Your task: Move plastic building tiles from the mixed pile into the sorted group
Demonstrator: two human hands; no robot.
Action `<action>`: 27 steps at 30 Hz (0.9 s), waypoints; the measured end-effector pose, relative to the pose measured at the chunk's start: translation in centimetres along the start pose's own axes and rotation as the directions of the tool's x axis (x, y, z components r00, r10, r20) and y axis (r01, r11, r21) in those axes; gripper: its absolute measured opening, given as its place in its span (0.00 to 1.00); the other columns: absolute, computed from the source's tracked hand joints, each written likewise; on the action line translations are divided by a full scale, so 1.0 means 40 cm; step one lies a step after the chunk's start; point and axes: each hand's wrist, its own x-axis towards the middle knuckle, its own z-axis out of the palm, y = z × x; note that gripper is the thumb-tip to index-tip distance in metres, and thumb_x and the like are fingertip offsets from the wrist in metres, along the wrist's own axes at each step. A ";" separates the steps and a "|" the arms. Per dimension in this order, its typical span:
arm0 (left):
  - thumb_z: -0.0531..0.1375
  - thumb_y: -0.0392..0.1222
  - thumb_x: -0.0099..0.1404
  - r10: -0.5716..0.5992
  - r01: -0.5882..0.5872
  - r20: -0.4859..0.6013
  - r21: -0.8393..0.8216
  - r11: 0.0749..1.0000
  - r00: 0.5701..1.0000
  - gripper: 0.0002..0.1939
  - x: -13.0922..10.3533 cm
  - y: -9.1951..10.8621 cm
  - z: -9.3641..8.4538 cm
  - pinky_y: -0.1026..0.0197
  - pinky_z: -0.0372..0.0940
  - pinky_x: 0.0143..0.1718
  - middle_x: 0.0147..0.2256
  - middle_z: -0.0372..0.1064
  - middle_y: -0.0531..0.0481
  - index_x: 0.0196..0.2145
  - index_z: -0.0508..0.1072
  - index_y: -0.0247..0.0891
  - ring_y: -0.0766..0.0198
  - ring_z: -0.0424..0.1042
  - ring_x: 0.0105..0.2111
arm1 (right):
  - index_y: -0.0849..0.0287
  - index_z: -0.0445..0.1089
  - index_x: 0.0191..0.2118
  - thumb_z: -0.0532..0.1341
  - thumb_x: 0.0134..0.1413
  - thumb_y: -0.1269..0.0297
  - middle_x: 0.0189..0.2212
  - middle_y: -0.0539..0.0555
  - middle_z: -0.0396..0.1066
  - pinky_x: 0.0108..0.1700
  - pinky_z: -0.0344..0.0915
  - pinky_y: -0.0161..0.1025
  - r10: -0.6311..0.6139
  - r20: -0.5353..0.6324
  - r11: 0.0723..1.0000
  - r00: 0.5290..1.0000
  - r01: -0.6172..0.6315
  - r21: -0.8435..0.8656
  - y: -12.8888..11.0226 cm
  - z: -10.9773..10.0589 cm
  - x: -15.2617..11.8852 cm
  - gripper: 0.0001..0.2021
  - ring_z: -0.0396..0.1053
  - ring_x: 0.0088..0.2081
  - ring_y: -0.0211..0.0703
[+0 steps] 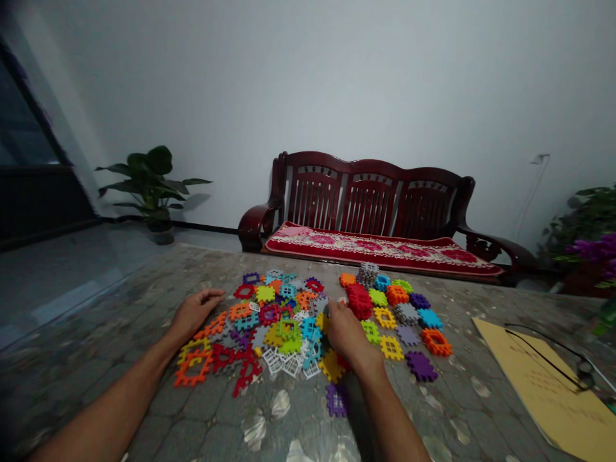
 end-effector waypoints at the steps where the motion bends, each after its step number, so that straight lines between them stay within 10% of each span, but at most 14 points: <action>1: 0.58 0.49 0.56 0.002 -0.002 0.002 -0.003 1.000 1.000 0.15 0.001 -0.002 0.001 0.61 0.65 0.37 0.35 0.80 0.49 0.37 0.78 0.41 0.57 0.76 0.36 | 0.62 0.68 0.56 0.51 0.49 0.83 0.50 0.66 0.73 0.49 0.67 0.43 0.027 0.007 0.998 1.000 -0.026 -0.050 -0.004 0.004 0.000 0.27 0.73 0.50 0.52; 8: 0.58 0.50 0.57 -0.014 0.014 0.021 -0.005 1.000 1.000 0.16 0.009 -0.022 0.014 0.62 0.64 0.34 0.34 0.79 0.51 0.38 0.78 0.42 0.58 0.75 0.34 | 0.62 0.69 0.52 0.52 0.48 0.81 0.42 0.64 0.77 0.41 0.66 0.39 0.102 0.016 0.976 0.995 -0.097 -0.196 -0.004 0.019 0.004 0.24 0.75 0.43 0.51; 16: 0.59 0.49 0.55 -0.013 0.014 0.012 -0.081 0.997 1.000 0.15 0.000 -0.005 0.010 0.62 0.63 0.33 0.31 0.78 0.51 0.36 0.79 0.41 0.58 0.74 0.32 | 0.57 0.66 0.58 0.51 0.50 0.78 0.48 0.57 0.75 0.50 0.66 0.41 0.074 -0.138 0.997 0.988 -0.069 0.041 0.000 0.021 0.016 0.28 0.73 0.49 0.47; 27: 0.61 0.52 0.54 0.173 -0.134 0.126 -0.266 0.955 0.977 0.18 -0.028 0.038 0.013 0.57 0.67 0.41 0.34 0.79 0.47 0.36 0.79 0.37 0.55 0.75 0.36 | 0.53 0.68 0.57 0.56 0.62 0.63 0.57 0.56 0.68 0.61 0.56 0.52 -0.328 -0.133 0.940 0.935 0.337 0.051 -0.114 0.057 -0.010 0.19 0.61 0.58 0.50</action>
